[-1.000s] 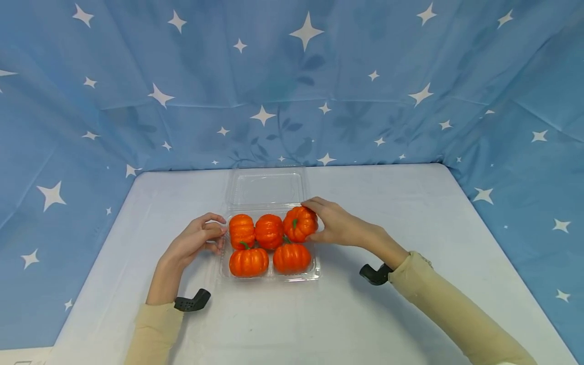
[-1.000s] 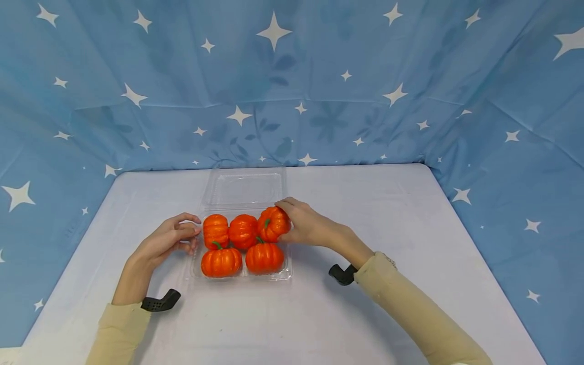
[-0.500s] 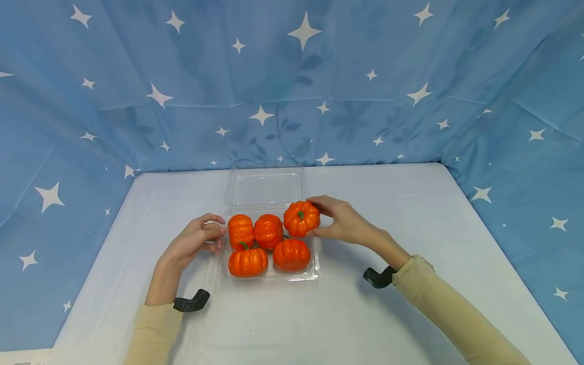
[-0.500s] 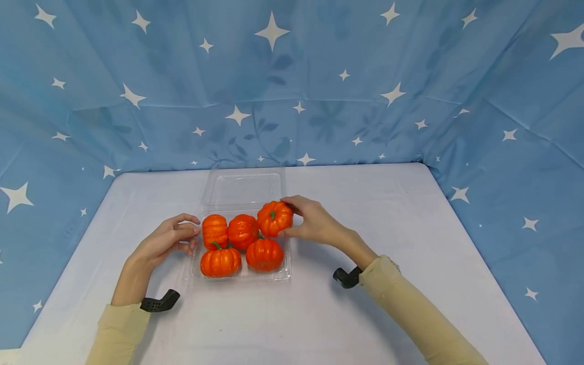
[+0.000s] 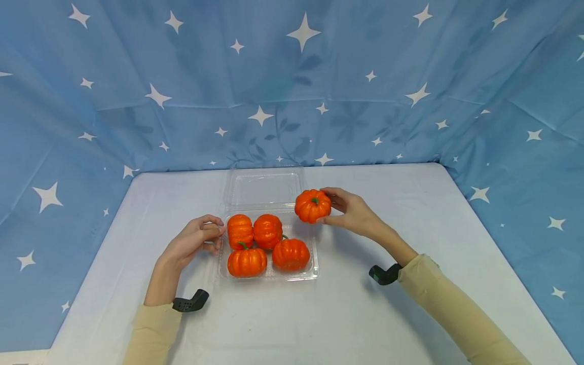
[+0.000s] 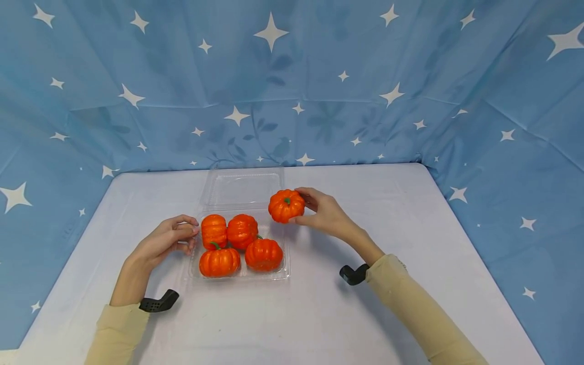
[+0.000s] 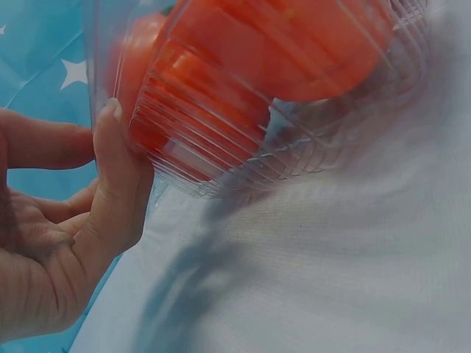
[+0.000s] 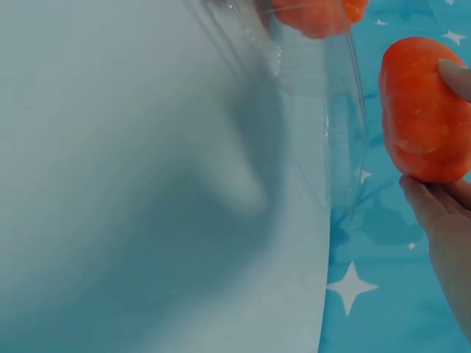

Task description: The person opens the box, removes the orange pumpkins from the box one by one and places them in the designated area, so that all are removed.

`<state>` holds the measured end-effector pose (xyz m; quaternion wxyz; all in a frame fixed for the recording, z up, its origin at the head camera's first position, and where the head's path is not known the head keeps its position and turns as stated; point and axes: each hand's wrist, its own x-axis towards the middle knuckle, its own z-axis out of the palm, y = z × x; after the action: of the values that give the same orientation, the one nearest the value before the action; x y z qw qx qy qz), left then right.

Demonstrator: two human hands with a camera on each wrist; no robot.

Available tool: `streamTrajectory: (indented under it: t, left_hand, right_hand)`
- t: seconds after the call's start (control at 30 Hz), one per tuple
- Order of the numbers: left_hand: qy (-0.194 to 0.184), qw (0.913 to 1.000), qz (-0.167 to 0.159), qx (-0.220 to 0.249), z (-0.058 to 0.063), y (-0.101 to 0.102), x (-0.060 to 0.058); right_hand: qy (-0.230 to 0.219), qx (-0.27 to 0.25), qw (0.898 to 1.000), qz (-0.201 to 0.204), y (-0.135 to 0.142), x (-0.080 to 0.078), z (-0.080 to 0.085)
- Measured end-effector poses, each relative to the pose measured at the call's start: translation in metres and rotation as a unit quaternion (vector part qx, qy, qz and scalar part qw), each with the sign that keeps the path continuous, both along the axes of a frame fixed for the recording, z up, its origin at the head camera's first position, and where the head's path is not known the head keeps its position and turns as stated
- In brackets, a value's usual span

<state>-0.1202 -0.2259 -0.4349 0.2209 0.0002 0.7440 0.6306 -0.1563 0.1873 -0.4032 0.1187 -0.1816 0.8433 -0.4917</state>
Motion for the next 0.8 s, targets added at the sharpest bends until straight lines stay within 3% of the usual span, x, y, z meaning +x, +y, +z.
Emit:
streamTrajectory:
  t: [0.23,0.8]
  left_hand:
    - [0.000,1.0000,-0.005,0.000,0.000,-0.001,0.000]
    - [-0.003,1.0000,-0.005,0.000,-0.002,-0.001,-0.001]
  right_hand:
    - [-0.007,0.005,0.999,-0.042,0.011,-0.008,-0.004]
    - [-0.030,-0.009,0.995,-0.094,0.028,-0.027,-0.026]
